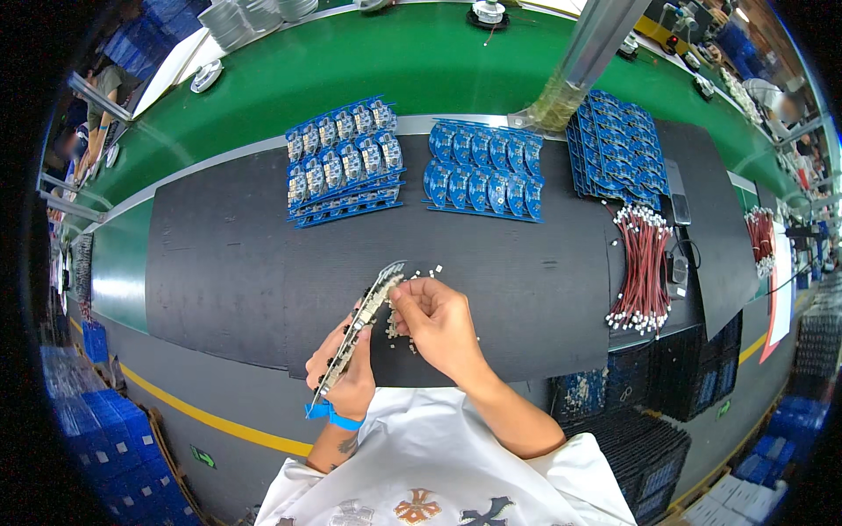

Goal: The person picks up small electronic components and inserts them into specific slots on a blue circuit board panel by hand.

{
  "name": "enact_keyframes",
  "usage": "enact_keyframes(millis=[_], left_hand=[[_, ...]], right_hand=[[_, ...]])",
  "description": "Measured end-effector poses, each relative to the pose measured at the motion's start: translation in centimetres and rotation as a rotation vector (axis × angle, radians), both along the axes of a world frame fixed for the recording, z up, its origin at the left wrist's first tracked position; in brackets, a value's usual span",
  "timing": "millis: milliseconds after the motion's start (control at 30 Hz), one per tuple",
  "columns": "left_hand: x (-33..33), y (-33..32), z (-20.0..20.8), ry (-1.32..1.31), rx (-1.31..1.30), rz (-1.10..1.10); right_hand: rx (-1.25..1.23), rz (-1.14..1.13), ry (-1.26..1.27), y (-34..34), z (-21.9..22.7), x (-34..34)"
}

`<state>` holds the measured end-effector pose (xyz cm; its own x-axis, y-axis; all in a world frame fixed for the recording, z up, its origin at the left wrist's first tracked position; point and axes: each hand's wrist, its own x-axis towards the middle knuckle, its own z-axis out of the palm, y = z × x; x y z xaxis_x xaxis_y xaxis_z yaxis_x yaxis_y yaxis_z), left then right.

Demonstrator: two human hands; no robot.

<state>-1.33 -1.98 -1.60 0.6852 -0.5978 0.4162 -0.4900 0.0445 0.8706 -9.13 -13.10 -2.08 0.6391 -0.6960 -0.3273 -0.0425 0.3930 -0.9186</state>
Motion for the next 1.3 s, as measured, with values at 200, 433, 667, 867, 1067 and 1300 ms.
enact_keyframes(millis=[200,433,667,867,1067,1300], left_hand=[[0.1,0.3,-0.5,0.187,-0.059,0.295],[-0.3,0.6,-0.3,0.242,0.008,0.135],[0.5,0.5,0.1,0.017,0.078,0.164],[0.1,0.5,-0.3,0.265,0.023,0.182],[0.4,0.0,0.5,0.089,0.037,0.020],[0.3,0.5,0.1,0.336,0.081,0.219]], right_hand=[[-0.075,0.030,-0.001,0.4,-0.2,-0.2],[0.024,-0.001,-0.185,0.4,1.4,0.7],[0.108,0.045,-0.051,0.2,1.3,0.0],[-0.058,-0.049,-0.116,0.6,1.8,0.3],[0.101,0.005,-0.222,0.2,2.3,0.3],[0.056,0.021,-0.051,0.0,1.6,-0.8]])
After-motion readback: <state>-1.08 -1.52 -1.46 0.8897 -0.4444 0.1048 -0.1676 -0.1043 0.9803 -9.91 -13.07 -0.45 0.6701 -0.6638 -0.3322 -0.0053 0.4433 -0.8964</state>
